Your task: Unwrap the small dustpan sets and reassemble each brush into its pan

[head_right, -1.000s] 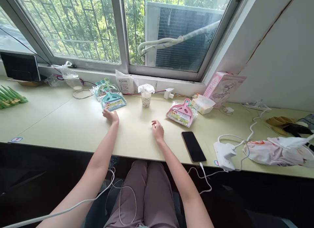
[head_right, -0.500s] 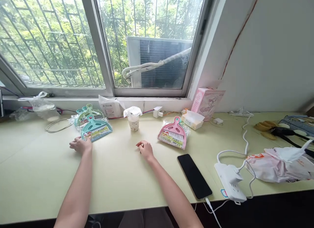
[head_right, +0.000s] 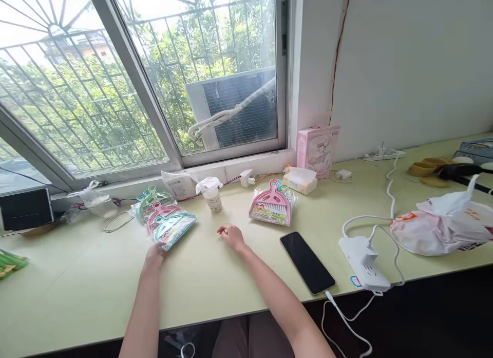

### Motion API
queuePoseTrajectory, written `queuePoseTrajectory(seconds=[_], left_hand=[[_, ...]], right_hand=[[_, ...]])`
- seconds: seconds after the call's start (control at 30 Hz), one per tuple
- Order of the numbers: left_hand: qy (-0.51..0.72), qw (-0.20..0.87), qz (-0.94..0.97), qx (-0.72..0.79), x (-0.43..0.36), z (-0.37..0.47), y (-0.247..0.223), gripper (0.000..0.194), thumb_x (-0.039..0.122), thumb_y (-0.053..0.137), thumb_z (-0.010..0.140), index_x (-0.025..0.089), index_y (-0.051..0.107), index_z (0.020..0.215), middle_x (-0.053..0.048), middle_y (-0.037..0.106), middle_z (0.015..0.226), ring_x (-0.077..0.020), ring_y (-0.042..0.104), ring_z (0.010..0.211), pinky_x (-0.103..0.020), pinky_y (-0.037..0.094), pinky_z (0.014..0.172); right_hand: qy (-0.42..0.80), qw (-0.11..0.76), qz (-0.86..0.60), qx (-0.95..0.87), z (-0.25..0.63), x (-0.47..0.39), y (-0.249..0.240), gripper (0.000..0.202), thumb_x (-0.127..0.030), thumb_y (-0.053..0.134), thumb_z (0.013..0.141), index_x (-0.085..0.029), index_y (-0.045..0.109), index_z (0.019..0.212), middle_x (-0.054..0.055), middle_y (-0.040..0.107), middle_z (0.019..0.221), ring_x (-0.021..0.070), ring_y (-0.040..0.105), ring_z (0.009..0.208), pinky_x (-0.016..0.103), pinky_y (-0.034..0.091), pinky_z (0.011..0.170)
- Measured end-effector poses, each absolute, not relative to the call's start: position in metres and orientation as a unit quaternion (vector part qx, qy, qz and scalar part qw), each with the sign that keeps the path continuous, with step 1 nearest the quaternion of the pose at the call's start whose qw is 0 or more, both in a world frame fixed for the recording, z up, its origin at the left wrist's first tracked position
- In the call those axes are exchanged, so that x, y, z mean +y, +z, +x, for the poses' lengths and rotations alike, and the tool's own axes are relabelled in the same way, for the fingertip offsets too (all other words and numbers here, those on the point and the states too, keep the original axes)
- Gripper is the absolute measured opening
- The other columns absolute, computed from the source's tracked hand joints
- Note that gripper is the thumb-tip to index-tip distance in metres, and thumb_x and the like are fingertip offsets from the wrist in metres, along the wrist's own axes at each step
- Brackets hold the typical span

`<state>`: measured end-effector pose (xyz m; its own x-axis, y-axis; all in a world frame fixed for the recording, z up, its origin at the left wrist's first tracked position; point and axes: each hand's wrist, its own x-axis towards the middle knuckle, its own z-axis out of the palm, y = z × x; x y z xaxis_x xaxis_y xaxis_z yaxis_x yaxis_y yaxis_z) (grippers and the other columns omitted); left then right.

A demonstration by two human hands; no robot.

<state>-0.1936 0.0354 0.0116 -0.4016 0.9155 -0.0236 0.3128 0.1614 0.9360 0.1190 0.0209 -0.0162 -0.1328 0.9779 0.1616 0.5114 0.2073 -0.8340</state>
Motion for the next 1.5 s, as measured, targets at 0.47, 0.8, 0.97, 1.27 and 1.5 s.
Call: queuePoseTrajectory(seconds=[0.47, 0.8, 0.97, 1.27, 1.5], left_hand=[[0.455, 0.692, 0.361, 0.428, 0.011, -0.136, -0.007, 0.06, 0.026, 0.073, 0.077, 0.017, 0.059, 0.134, -0.014, 0.075, 0.114, -0.0345, 0.07, 0.113, -0.04, 0.061, 0.09], [0.588, 0.685, 0.204, 0.378, 0.027, -0.129, -0.01, 0.046, 0.027, 0.058, 0.095, 0.017, 0.054, 0.14, -0.016, 0.077, 0.11, -0.0321, 0.074, 0.106, -0.049, 0.054, 0.104], [0.591, 0.678, 0.208, 0.385, 0.016, -0.129, -0.004, 0.046, 0.023, 0.063, 0.092, 0.016, 0.056, 0.137, -0.015, 0.078, 0.108, -0.0311, 0.077, 0.095, -0.049, 0.06, 0.094], [0.586, 0.677, 0.217, 0.388, 0.018, -0.12, -0.006, 0.035, 0.027, 0.06, 0.094, 0.011, 0.063, 0.126, -0.014, 0.078, 0.093, -0.0308, 0.077, 0.09, -0.048, 0.061, 0.088], [0.627, 0.665, 0.217, 0.344, 0.013, -0.122, 0.0, 0.044, 0.026, 0.059, 0.095, 0.017, 0.058, 0.138, -0.014, 0.077, 0.108, -0.0312, 0.075, 0.101, -0.053, 0.057, 0.097]], right_hand=[[-0.05, 0.452, -0.362, -0.814, 0.121, 0.018, -0.041, 0.035, -0.003, 0.063, 0.088, -0.029, 0.076, 0.107, 0.006, 0.065, 0.129, 0.0284, 0.047, 0.138, 0.05, 0.053, 0.105], [-0.168, 0.445, -0.32, -0.819, 0.113, 0.004, -0.035, 0.013, -0.016, 0.068, 0.093, -0.026, 0.074, 0.088, 0.002, 0.076, 0.113, 0.0202, 0.067, 0.111, 0.047, 0.042, 0.11], [-0.154, 0.38, -0.32, -0.854, 0.107, -0.007, -0.031, 0.036, -0.01, 0.066, 0.091, -0.023, 0.067, 0.124, 0.01, 0.069, 0.13, 0.0248, 0.064, 0.12, 0.045, 0.047, 0.105], [-0.055, 0.35, -0.255, -0.9, 0.103, -0.003, -0.039, 0.047, 0.008, 0.044, 0.084, -0.015, 0.068, 0.117, 0.015, 0.067, 0.126, 0.0249, 0.065, 0.114, 0.043, 0.059, 0.095], [0.238, 0.434, -0.335, -0.802, 0.093, -0.003, -0.041, 0.033, -0.011, 0.041, 0.095, -0.02, 0.07, 0.108, 0.011, 0.069, 0.114, 0.0212, 0.072, 0.098, 0.042, 0.061, 0.09]])
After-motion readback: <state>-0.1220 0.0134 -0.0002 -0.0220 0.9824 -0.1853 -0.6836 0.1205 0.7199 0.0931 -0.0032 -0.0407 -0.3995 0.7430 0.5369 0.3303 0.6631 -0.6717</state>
